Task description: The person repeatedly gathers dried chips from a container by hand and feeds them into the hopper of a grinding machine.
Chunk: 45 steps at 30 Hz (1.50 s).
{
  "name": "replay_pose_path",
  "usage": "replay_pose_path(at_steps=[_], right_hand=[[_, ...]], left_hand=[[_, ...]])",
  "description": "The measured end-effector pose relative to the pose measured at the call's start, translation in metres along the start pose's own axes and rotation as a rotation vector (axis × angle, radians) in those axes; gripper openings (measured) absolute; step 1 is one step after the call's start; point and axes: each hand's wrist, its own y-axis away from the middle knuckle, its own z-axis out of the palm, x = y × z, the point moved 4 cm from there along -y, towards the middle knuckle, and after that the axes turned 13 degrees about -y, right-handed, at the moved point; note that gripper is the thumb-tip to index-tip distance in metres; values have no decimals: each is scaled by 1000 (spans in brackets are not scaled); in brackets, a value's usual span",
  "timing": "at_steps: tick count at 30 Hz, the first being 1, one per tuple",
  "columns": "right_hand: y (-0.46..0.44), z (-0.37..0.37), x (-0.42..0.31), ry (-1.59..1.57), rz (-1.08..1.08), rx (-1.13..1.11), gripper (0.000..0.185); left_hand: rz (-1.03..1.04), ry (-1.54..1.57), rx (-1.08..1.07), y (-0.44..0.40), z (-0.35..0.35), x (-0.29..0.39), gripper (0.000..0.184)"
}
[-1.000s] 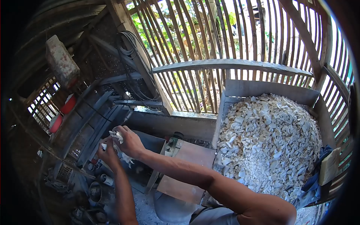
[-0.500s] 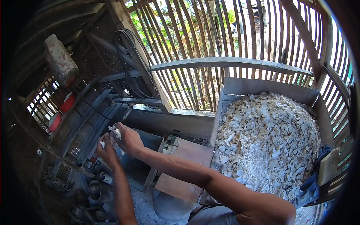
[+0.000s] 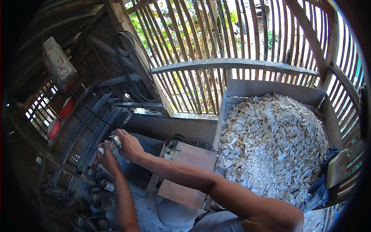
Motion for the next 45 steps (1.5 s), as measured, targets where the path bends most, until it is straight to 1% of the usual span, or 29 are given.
replay_pose_path(at_steps=[5,8,11,14,16,19,20,21,24,25,28,29,32,33,36,39,43,45], right_hand=[[0,-4,-6,-12,33,6,38],[0,-4,-6,-2,36,26,36],[1,-6,-8,28,29,28,35],[2,-6,-7,1,5,34,36],[3,-8,-8,-22,-11,49,36],[3,-10,-9,-44,-24,72,38],[3,-11,-9,-50,-26,79,38],[4,-11,-9,-81,-54,87,38],[1,-11,-6,-95,-88,70,38],[1,-10,-5,-93,-89,82,37],[0,-11,-5,-74,-75,82,33],[0,-12,-5,-61,-73,99,25],[2,-15,-15,-55,18,95,25],[1,-15,-16,-27,-16,113,29],[2,-15,-16,-15,16,82,35],[2,-18,-20,-29,34,44,41],[2,-18,-16,-33,34,52,44],[2,-16,-11,-96,-54,93,32]], left_hand=[[-6,-82,-27,10,-1,19,29],[27,-67,-22,-3,3,-2,33],[-67,42,31,-8,4,-13,39],[-182,218,-16,-8,6,-18,43],[-194,248,-32,-6,7,-17,36],[-138,171,-54,-4,8,-18,31],[-108,124,-60,-3,7,-18,30],[-127,81,-53,3,8,-6,32],[-22,-26,-122,5,9,1,31],[-19,-34,-120,10,10,11,34],[61,-113,-141,5,12,5,38],[72,-139,-155,4,12,3,40],[100,-171,-76,15,10,22,40],[64,-105,-56,14,13,15,41],[-108,-35,-77,9,14,-2,42],[-132,151,-15,9,19,-9,42],[33,12,-192,11,13,5,39],[96,-94,-165,12,11,9,38]])
